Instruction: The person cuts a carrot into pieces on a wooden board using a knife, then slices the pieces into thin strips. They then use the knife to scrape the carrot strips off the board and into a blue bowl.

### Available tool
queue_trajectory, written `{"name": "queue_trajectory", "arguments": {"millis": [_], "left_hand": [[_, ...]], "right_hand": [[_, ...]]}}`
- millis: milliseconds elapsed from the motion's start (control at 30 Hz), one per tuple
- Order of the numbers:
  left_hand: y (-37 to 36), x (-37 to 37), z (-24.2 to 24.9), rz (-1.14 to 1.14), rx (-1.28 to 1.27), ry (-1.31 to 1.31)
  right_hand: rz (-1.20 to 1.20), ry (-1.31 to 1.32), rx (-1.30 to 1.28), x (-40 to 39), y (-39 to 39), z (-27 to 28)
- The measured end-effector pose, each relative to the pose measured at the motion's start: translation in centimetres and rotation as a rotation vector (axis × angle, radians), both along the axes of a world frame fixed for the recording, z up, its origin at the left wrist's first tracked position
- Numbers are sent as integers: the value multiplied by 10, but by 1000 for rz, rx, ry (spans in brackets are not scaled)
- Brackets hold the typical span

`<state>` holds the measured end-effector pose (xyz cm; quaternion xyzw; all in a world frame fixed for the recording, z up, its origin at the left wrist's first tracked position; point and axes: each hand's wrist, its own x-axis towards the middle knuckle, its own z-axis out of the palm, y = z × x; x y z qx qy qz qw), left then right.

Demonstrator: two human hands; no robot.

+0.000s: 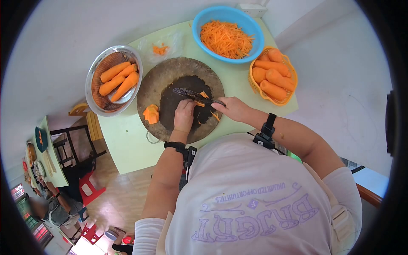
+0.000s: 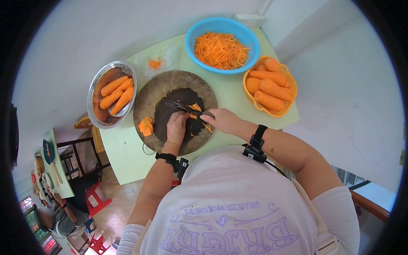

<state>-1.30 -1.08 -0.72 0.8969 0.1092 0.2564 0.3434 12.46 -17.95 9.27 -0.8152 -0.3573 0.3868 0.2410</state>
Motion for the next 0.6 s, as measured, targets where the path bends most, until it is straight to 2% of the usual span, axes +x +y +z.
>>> {"name": "queue_trajectory", "arguments": {"millis": [67,200,267,600], "left_hand": [[1,-1,1,-4,9,6],[1,-2,0,9,19,0],[0,-1,-1,14,16,-4],[0,-1,1,3,12,17]], "right_hand": [[-39,55,-16,1,1,0],[-31,13,27,-1,-4,12],[7,7,-44,-1,-5,18],[7,-7,-25,-4,-6,16]]}}
